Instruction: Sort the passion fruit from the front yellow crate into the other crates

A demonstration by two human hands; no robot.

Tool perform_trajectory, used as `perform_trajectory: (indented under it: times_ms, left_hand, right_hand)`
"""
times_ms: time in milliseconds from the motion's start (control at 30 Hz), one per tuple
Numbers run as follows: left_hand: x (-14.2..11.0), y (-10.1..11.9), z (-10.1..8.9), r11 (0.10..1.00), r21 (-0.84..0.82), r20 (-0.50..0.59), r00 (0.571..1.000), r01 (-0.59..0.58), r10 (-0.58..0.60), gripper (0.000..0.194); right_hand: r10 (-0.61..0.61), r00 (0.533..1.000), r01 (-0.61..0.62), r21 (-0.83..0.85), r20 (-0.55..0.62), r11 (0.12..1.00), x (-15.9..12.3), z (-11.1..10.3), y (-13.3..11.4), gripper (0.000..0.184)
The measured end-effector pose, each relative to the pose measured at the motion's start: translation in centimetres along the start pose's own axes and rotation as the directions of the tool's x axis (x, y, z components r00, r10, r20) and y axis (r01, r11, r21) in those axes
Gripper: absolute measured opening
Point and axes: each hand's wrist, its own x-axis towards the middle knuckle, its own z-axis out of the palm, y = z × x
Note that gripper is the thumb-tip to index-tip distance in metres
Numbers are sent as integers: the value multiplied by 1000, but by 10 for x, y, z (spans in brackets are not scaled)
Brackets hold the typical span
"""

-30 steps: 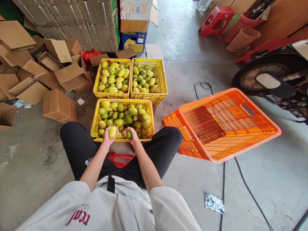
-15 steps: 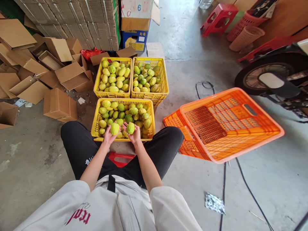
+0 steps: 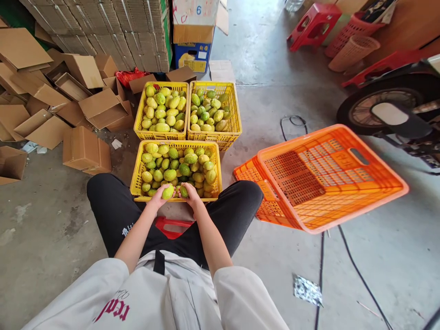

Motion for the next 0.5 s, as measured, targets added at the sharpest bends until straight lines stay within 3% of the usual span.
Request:
perform_trajectory:
  times_ms: [233,367,500]
  left_hand:
    - [-1,2,2,994,-68,-13,996,-88,87,4]
    - [-6,8,3,969,-216,20,992,-120,127,31]
    - [-11,11,4,930,-348,83,985,-116,154,33]
  right_hand:
    - [-110,994,110,56,0,992,-5,5,-7,15]
    - [-125,991,118,140,47,983,-7,4,-12,20]
    - [-146,980,105,267,137,958,-9,4,-14,24]
